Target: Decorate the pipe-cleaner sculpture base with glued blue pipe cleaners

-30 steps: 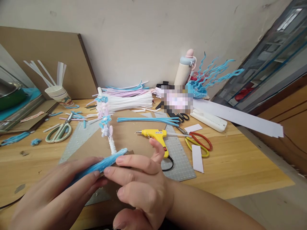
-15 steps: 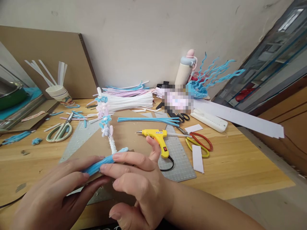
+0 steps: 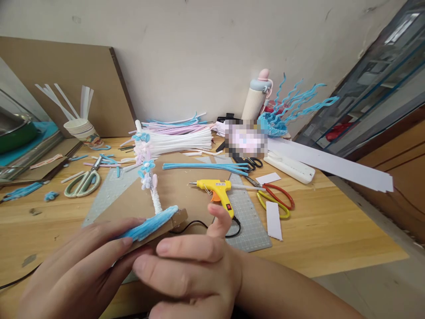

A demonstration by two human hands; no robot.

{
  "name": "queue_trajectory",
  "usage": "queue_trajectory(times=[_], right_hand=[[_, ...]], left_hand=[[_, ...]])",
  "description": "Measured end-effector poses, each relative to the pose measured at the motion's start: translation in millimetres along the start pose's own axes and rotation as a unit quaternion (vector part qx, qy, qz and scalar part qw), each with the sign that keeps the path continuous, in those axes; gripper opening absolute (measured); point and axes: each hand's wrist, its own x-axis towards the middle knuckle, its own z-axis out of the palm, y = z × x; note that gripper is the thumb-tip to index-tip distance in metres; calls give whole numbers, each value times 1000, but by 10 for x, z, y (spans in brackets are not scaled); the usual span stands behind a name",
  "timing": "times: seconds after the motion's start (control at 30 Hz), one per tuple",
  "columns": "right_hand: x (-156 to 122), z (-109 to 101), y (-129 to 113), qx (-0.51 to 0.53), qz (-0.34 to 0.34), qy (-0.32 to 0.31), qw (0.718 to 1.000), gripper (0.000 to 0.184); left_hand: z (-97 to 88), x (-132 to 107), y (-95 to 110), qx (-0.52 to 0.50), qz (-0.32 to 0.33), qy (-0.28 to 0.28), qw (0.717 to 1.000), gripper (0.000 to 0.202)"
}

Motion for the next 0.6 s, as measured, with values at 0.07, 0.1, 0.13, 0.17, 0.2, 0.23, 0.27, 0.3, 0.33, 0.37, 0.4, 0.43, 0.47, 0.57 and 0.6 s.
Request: queue_trajectory(times=[0.07, 0.1, 0.13, 0.17, 0.2, 0.23, 0.27, 0.3, 0.33, 0.37, 0.4, 0.43, 0.47, 0.57, 0.6], right_hand=[[106, -25, 54, 15, -48, 53, 997, 9], [167, -44, 85, 24, -40, 51, 998, 7], [222, -63, 113, 32, -31, 37, 998, 7], [265, -81, 134, 39, -26, 13, 999, 10], [293, -95, 146, 46, -30, -5, 998, 13], [307, -104, 151, 50, -41, -17, 998, 14], [308, -108, 148, 51, -57, -29, 997, 14], [300, -108, 139, 50, -70, -38, 996, 13], [289, -104, 128, 50, -77, -43, 995, 13], [277, -99, 115, 48, -76, -48, 995, 13], [268, -93, 102, 47, -74, -52, 995, 13], [264, -88, 90, 47, -69, -58, 995, 14], [263, -84, 79, 48, -62, -60, 995, 15], [284, -84, 54, 50, -52, -69, 995, 15], [294, -89, 48, 51, -52, -78, 994, 15]], left_hand=[[-8, 39, 25, 12, 0, -2, 1000, 12], [-9, 50, 30, 8, -6, -4, 1000, 12], [-10, 59, 33, -2, -15, -5, 1000, 12], [-10, 66, 35, -15, -27, -6, 999, 12], [-11, 76, 36, -27, -35, -4, 999, 13], [-11, 87, 39, -34, -41, -1, 999, 14], [-12, 100, 42, -37, -43, 5, 998, 16], [-13, 114, 46, -37, -46, 10, 998, 17], [-13, 127, 50, -37, -49, 13, 998, 19], [-13, 138, 54, -36, -52, 12, 998, 19], [-12, 146, 56, -36, -57, 12, 998, 19], [-11, 150, 58, -38, -60, 12, 997, 19], [-9, 149, 58, -40, -63, 12, 997, 18], [-7, 130, 50, -44, -68, 15, 997, 17], [-8, 121, 46, -44, -69, 15, 997, 17]])
